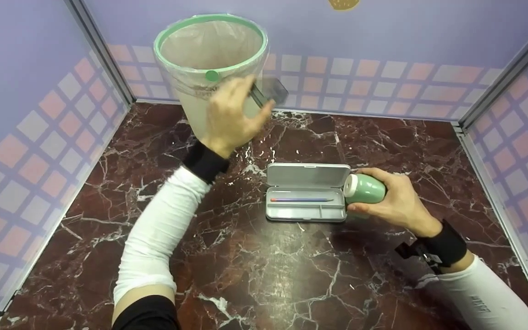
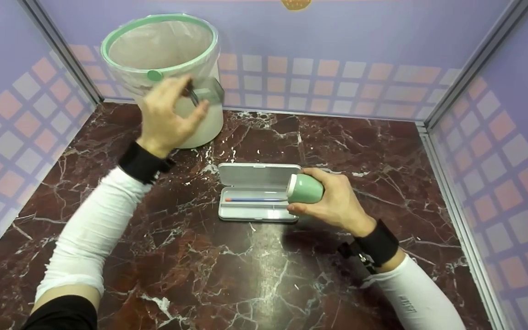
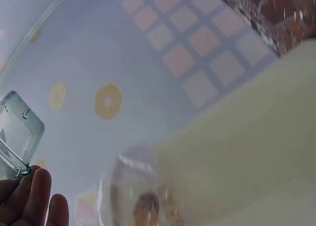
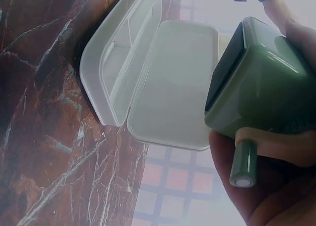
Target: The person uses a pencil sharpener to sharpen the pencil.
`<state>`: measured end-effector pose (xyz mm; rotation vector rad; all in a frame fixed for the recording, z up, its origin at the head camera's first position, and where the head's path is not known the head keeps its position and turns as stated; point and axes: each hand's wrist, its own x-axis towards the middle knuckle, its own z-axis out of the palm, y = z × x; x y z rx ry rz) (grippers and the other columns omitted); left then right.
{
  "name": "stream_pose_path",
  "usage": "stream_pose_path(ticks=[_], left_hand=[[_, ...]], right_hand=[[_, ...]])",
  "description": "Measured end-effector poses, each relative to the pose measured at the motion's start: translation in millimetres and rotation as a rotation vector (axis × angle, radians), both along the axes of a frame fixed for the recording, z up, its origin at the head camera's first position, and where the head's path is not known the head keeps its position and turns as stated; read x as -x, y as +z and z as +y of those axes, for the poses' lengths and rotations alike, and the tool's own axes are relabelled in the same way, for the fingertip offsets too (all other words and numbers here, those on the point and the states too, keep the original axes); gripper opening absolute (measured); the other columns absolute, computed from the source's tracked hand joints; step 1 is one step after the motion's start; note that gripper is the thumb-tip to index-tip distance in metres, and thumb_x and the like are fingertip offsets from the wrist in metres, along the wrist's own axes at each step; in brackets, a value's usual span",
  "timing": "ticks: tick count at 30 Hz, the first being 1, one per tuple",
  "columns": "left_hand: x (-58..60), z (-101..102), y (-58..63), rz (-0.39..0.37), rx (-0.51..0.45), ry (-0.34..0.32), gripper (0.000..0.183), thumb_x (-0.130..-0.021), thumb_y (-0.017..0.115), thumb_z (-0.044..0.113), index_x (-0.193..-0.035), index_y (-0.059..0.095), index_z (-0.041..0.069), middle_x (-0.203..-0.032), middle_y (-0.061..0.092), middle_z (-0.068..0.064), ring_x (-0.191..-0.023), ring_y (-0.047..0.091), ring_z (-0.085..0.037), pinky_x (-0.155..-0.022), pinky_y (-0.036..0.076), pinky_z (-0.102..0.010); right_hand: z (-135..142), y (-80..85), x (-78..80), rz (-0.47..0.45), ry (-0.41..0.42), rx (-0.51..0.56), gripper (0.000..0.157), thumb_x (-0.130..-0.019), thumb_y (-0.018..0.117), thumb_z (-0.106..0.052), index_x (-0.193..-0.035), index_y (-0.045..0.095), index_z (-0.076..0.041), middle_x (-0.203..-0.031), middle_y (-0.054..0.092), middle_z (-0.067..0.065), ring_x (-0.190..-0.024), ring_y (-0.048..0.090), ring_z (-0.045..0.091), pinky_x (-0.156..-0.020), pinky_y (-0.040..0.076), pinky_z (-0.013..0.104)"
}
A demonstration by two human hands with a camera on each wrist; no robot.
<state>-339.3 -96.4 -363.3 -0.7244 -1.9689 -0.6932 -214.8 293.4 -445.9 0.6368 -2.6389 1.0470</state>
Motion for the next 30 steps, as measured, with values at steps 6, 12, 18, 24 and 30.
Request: stream_pose_path(ticks=[6, 12, 18, 24, 30], left_hand=[[-19.8, 20, -30.3, -0.021, 0.047, -0.113, 0.056, -0.100, 0.074, 0.039, -0.127, 0.071, -0.010, -0.111, 0.081, -0.025, -0.098, 0.081, -0.037, -0.088, 0.070, -0.047], [-40.4, 36, -48.7, -0.152, 0.064, -0.230, 0.058, -0.100, 0.078, 0.035, -0.134, 0.068, -0.012, -0.116, 0.080, -0.025, -0.099, 0.080, -0.035, -0.088, 0.070, -0.044], [-55.5, 51, -63.4, -0.225, 0.131, -0.327, 0.056, -0.097, 0.079, 0.035, -0.133, 0.070, -0.007, -0.119, 0.081, -0.024, -0.106, 0.081, -0.034, -0.096, 0.069, -0.044], [-69.4, 63, -76.6, -0.338, 0.167, -0.388, 0.056, -0.094, 0.083, 0.035, -0.132, 0.072, -0.004, -0.118, 0.082, -0.021, -0.104, 0.081, -0.031, -0.096, 0.069, -0.042], [-77.4, 76, -81.9, -0.471, 0.158, -0.474, 0.056, -0.092, 0.088, 0.032, -0.132, 0.075, -0.004, -0.106, 0.084, -0.014, -0.089, 0.080, -0.026, -0.083, 0.069, -0.039]], right_hand=[[0, -0.7, -1.3, 0.023, 0.012, 0.011, 0.075, -0.069, 0.108, -0.022, -0.136, 0.078, -0.010, -0.101, 0.085, 0.011, -0.075, 0.064, 0.005, -0.065, 0.049, 0.021], [0, -0.6, -0.9, 0.012, 0.015, 0.020, 0.074, -0.069, 0.108, -0.021, -0.136, 0.078, -0.010, -0.100, 0.085, 0.010, -0.075, 0.065, 0.005, -0.064, 0.050, 0.022], [1, -0.6, 0.3, 0.028, 0.012, 0.009, 0.075, -0.068, 0.109, -0.022, -0.136, 0.077, -0.010, -0.101, 0.085, 0.010, -0.075, 0.065, 0.005, -0.064, 0.050, 0.021], [1, 1.2, -0.7, 0.032, 0.011, 0.009, 0.075, -0.069, 0.107, -0.022, -0.137, 0.077, -0.009, -0.099, 0.084, 0.011, -0.074, 0.063, 0.004, -0.064, 0.048, 0.020], [2, -0.2, -0.1, 0.044, 0.013, 0.005, 0.077, -0.068, 0.107, -0.019, -0.137, 0.076, -0.005, -0.097, 0.084, 0.013, -0.074, 0.063, 0.004, -0.064, 0.048, 0.019]])
